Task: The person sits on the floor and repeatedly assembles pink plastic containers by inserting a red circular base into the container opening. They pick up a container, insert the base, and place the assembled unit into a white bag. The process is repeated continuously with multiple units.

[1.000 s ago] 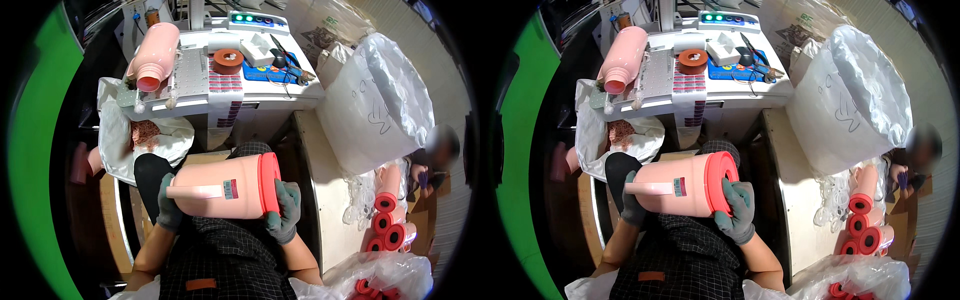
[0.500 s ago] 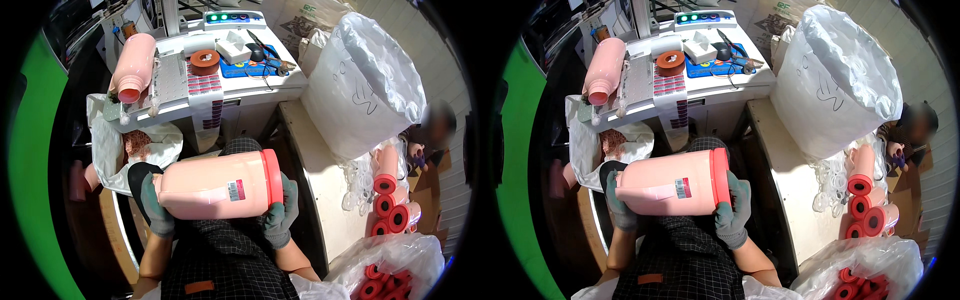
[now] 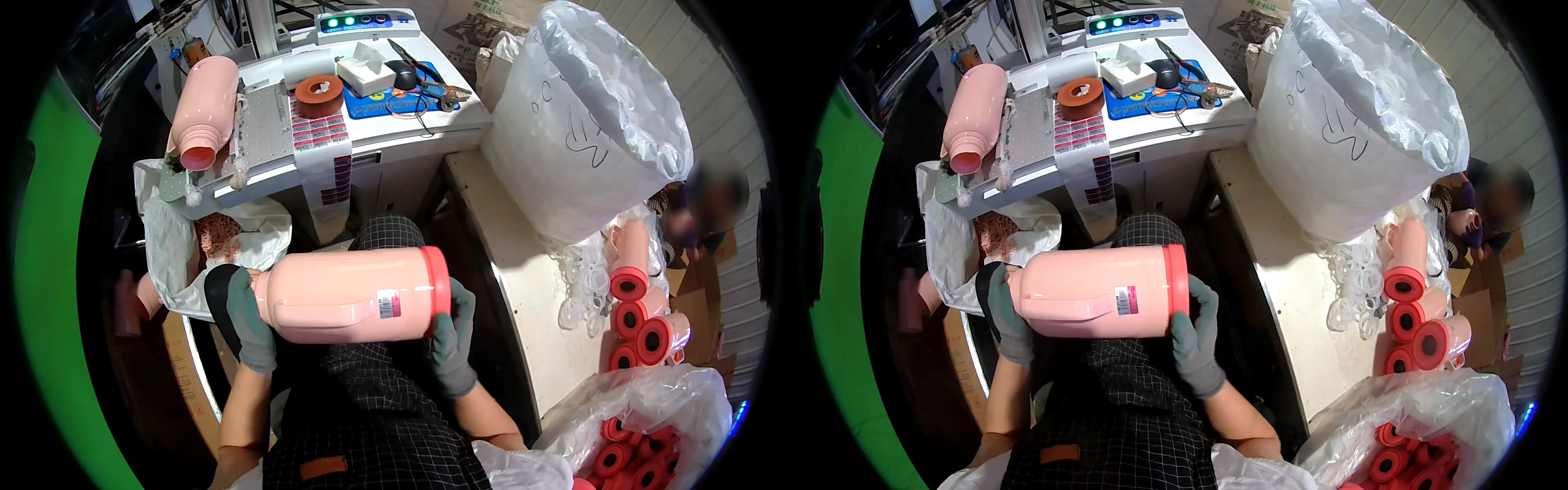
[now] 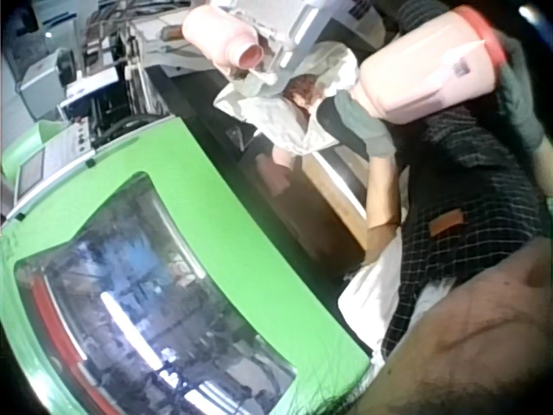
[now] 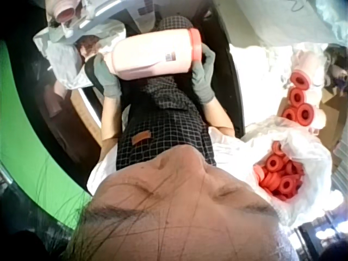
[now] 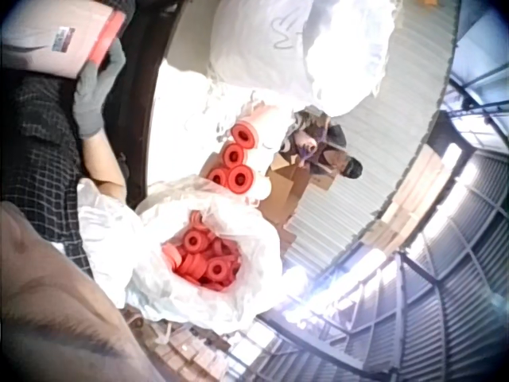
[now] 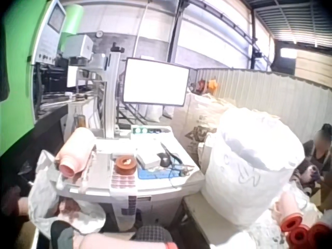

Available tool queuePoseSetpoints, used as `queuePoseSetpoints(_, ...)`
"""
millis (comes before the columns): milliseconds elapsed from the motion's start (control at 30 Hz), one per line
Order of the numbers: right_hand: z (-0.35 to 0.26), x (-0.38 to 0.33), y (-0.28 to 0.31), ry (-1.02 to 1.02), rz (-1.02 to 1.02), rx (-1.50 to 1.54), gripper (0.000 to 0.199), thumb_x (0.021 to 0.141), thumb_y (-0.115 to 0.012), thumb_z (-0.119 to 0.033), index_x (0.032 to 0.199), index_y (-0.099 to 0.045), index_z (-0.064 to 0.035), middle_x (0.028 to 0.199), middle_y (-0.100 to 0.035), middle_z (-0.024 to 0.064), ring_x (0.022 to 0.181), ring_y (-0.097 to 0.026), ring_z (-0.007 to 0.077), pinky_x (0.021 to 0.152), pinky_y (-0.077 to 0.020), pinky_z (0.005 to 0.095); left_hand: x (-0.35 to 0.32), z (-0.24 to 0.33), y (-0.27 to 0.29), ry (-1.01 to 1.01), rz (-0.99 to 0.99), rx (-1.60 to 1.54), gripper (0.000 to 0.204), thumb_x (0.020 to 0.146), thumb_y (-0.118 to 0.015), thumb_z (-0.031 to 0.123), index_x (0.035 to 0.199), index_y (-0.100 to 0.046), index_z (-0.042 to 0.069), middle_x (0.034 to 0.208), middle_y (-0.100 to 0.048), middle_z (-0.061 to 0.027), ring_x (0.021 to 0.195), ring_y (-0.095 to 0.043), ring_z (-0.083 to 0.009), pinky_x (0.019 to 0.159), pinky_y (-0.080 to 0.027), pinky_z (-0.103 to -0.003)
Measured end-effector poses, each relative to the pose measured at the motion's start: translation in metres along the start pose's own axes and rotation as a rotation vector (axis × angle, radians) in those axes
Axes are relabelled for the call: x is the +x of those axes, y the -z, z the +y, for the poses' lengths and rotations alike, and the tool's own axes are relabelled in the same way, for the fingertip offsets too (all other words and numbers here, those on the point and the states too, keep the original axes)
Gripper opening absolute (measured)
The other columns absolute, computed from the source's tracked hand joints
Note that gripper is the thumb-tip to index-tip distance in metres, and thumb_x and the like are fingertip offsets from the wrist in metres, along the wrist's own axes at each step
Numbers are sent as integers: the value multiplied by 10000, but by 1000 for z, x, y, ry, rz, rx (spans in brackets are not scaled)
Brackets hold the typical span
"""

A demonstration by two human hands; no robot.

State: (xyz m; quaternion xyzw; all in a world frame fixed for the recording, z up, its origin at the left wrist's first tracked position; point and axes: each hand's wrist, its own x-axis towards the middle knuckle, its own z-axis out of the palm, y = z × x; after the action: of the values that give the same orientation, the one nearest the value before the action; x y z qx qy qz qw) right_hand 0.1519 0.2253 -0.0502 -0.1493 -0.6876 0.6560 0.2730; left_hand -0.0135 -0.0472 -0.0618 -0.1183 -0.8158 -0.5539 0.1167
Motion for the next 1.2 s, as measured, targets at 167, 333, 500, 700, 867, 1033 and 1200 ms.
queuePoseSetpoints(167, -12, 38, 57, -31, -50, 430, 915, 1038, -288, -724, 1657, -277, -51, 1711, -286, 166, 1588, -248, 291, 1301, -192, 455, -9, -25, 1, 219, 11, -340, 308, 1078, -466, 239, 1054, -636, -17, 965, -661, -60, 888, -605, -181, 884, -479, -320)
queuePoseSetpoints(333, -49, 49, 18, 107, -219, 172, 1197, 916, -161, -917, 1670, -157, 13, 1748, -169, 200, 1624, -132, 324, 1310, -74, 450, -10, -4, -20, 35, -91, -106, 358, 1092, -431, 283, 1096, -634, -12, 1006, -670, -60, 910, -600, -154, 869, -492, -322)
queuePoseSetpoints(500, -22, 89, 73, 93, 76, 899, 1100, 966, -196, -862, 1658, -251, -9, 1735, -254, 149, 1609, -202, 266, 1315, -109, 463, -13, -55, -3, -77, -275, -32, 318, 1082, -482, 293, 1046, -613, 6, 960, -629, -15, 874, -584, -108, 801, -484, -272)
queuePoseSetpoints(700, -24, 75, 47, 47, -212, 321, 994, 1015, -263, -790, 1669, -238, -42, 1728, -246, 174, 1592, -249, 317, 1294, -206, 460, -12, 26, -33, 228, -205, -454, 206, 1042, -539, 179, 1158, -587, 16, 968, -615, -6, 915, -602, -112, 832, -519, -287)
queuePoseSetpoints(867, -32, 57, 52, -68, -62, 557, 962, 1023, -323, -752, 1671, -222, -48, 1732, -235, 159, 1588, -250, 311, 1296, -213, 463, -4, -8, -17, -581, -183, 461, 330, 1005, -609, 259, 1207, -594, -1, 952, -621, -46, 917, -624, -193, 854, -517, -362)
queuePoseSetpoints(1033, -17, 14, 22, 116, 26, 61, 905, 1035, -327, -704, 1588, -360, 10, 1632, -365, 187, 1500, -366, 311, 1229, -292, 445, -17, 1, -43, 113, -88, -185, 515, 1006, -617, 337, 1303, -544, -77, 1127, -670, -111, 1096, -636, -220, 983, -487, -358)
queuePoseSetpoints(1200, -1, 3, 49, 219, 229, -274, 592, 1077, -495, -438, 1420, -558, 40, 1394, -609, 203, 1248, -629, 328, 1059, -495, 414, -28, 42, -57, -69, -69, -218, 493, 1012, -576, 373, 1266, -548, -49, 1115, -625, -84, 1032, -589, -172, 950, -469, -331)
